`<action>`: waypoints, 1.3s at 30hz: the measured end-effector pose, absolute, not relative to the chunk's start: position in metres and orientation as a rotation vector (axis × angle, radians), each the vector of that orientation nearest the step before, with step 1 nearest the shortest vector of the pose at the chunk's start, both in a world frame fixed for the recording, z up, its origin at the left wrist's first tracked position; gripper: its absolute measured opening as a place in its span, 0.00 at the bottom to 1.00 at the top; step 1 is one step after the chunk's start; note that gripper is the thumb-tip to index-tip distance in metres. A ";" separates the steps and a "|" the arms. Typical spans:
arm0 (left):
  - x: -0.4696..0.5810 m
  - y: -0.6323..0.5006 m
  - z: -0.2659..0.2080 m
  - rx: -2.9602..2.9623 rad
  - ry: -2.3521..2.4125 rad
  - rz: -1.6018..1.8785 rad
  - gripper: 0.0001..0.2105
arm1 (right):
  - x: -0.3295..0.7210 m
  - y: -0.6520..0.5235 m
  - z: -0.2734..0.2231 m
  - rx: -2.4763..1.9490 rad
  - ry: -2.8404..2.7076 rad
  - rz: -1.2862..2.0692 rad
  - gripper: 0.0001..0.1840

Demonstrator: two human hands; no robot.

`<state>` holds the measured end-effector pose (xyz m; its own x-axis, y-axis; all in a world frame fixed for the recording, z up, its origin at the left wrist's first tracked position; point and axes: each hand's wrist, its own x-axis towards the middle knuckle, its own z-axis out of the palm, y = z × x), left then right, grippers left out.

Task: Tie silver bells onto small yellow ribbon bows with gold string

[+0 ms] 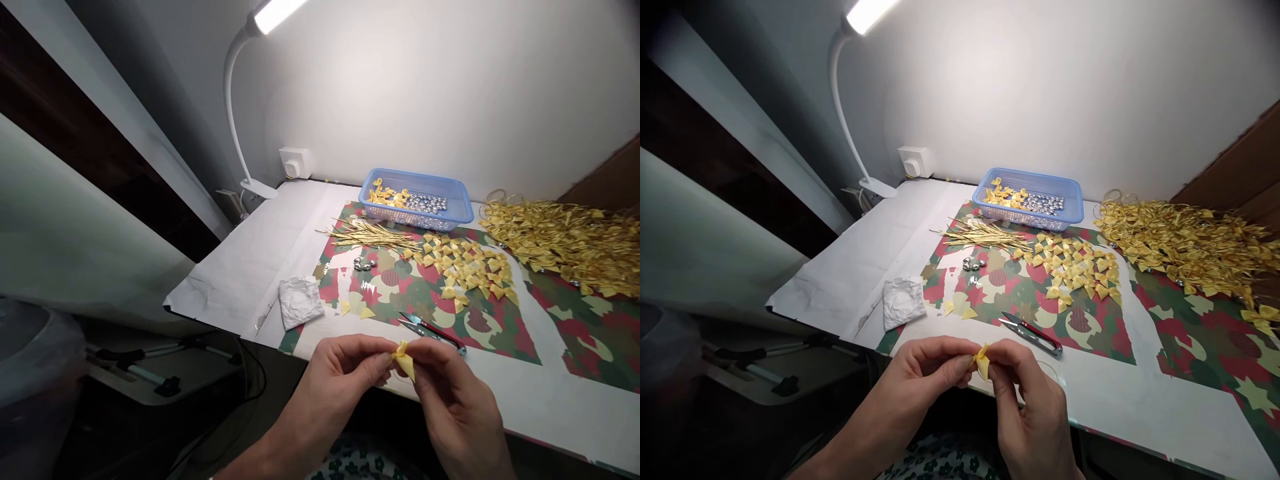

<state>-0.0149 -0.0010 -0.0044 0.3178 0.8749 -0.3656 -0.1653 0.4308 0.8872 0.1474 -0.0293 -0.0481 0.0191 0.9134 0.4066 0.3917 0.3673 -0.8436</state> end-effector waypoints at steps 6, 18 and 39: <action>-0.015 -0.002 -0.005 1.242 1.157 0.946 0.06 | 0.153 -0.027 -0.039 -1.174 -1.747 0.175 0.16; -0.017 0.003 -0.018 1.452 1.195 0.869 0.08 | 0.140 -0.020 -0.035 -0.933 -1.883 -0.037 0.13; -0.031 0.026 -0.026 1.179 1.247 1.017 0.16 | 0.204 -0.047 -0.040 -1.268 -0.981 0.973 0.10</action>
<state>-0.0312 0.0264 -0.0256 0.0817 0.9861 -0.1448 0.0571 0.1405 0.9884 0.2044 -0.0472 -0.0404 0.2945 0.9547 0.0433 -0.0352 0.0561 -0.9978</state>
